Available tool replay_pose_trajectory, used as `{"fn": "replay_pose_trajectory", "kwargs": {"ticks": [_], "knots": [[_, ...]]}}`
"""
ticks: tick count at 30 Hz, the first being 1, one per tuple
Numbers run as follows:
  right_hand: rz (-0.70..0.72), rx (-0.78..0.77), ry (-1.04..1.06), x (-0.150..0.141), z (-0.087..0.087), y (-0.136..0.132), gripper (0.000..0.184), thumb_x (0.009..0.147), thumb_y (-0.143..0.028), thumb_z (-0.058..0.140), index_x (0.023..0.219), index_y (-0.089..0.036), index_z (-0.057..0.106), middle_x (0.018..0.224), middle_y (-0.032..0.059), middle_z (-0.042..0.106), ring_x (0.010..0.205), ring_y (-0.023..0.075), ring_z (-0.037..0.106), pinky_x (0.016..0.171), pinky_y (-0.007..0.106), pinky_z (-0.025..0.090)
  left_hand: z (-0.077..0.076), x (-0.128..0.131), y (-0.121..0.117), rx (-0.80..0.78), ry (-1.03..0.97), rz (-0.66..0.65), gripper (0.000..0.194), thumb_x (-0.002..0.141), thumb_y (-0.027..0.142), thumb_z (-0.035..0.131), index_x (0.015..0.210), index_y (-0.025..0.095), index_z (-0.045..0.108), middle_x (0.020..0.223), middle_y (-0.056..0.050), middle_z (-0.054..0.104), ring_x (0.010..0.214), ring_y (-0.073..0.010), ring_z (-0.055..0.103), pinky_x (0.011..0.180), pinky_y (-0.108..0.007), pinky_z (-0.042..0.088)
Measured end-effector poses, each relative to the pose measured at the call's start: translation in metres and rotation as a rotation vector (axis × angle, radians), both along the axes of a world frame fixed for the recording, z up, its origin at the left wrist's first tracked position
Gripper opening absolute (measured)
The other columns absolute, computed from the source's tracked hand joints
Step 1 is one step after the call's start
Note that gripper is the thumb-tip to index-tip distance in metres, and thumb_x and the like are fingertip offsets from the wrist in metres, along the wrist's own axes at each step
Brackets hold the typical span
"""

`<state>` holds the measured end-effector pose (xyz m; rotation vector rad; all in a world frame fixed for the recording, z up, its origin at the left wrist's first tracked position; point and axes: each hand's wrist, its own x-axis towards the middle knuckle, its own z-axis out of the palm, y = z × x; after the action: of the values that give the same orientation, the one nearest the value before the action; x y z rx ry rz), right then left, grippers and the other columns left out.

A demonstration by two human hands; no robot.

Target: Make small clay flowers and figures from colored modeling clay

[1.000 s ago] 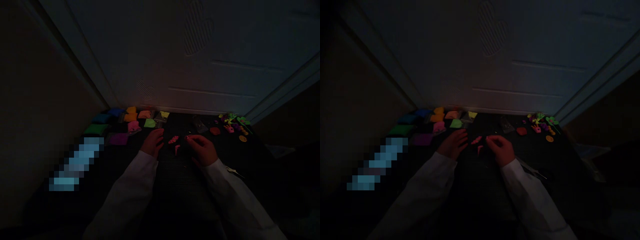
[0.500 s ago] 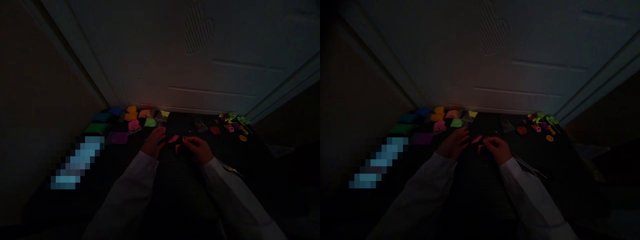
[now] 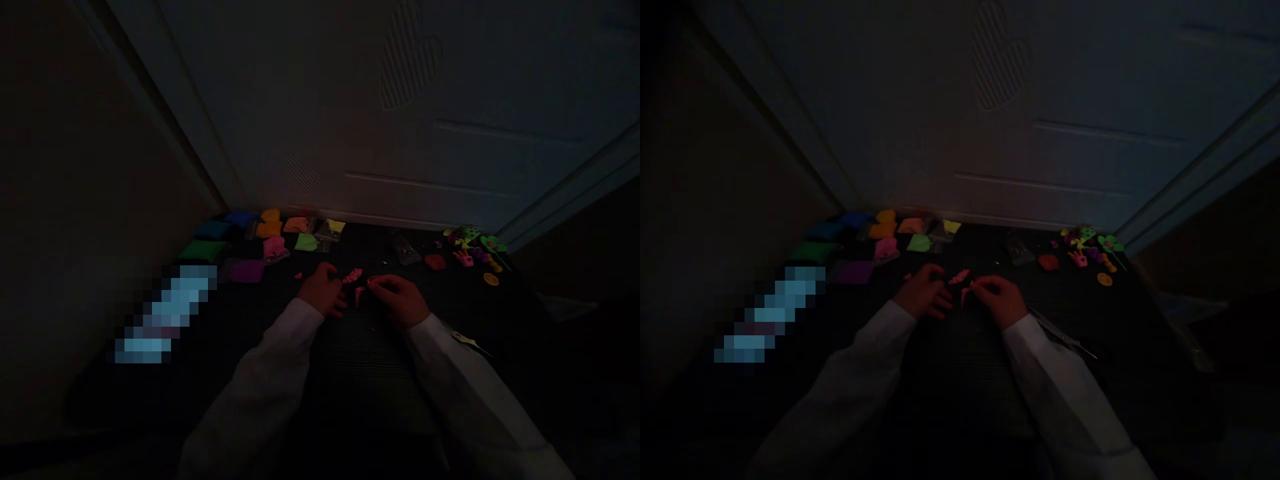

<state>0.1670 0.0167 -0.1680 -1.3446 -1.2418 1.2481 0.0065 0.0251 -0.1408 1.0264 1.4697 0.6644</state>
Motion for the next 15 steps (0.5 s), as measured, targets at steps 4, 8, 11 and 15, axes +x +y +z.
{"fn": "replay_pose_trajectory", "kwargs": {"ticks": [4, 8, 11, 15], "knots": [[0.011, -0.014, -0.024, 0.000, 0.000, 0.000, 0.025, 0.057, -0.040, 0.065, 0.070, -0.018, 0.063, 0.075, 0.0031, 0.066, 0.071, 0.0165, 0.059, 0.066, 0.029, 0.044, -0.002, 0.005, 0.002, 0.032, -0.034, 0.023, 0.033, 0.069, 0.018, 0.042, 0.101, 0.021, 0.034, 0.068, -0.002, 0.053, 0.059, -0.0186, 0.059, 0.044, -0.034, 0.049], [0.015, -0.030, -0.002, 0.000, -0.001, 0.000, 0.026, 0.056, -0.040, 0.066, 0.070, -0.018, 0.063, 0.072, 0.0023, 0.066, 0.069, 0.0162, 0.059, 0.065, 0.029, 0.043, -0.004, 0.008, 0.001, 0.068, -0.064, 0.045, 0.037, 0.068, 0.014, 0.043, 0.104, 0.019, 0.035, 0.079, -0.005, 0.052, 0.065, -0.0190, 0.060, 0.045, -0.033, 0.050], [0.006, -0.014, 0.001, -0.001, -0.002, 0.001, 0.025, 0.056, -0.040, 0.066, 0.069, -0.019, 0.063, 0.073, 0.0014, 0.066, 0.071, 0.0159, 0.059, 0.067, 0.028, 0.043, -0.007, 0.008, 0.001, 0.104, -0.062, 0.031, 0.039, 0.069, 0.015, 0.043, 0.107, 0.016, 0.037, 0.087, -0.009, 0.051, 0.069, -0.0196, 0.060, 0.045, -0.031, 0.051], [0.005, 0.017, -0.025, -0.001, -0.001, 0.001, 0.024, 0.057, -0.039, 0.065, 0.070, -0.019, 0.063, 0.075, 0.0016, 0.065, 0.073, 0.0165, 0.059, 0.071, 0.030, 0.042, -0.012, 0.006, 0.003, 0.151, -0.033, 0.000, 0.042, 0.070, 0.018, 0.045, 0.111, 0.014, 0.039, 0.094, -0.013, 0.053, 0.072, -0.0199, 0.060, 0.043, -0.026, 0.050]]}}
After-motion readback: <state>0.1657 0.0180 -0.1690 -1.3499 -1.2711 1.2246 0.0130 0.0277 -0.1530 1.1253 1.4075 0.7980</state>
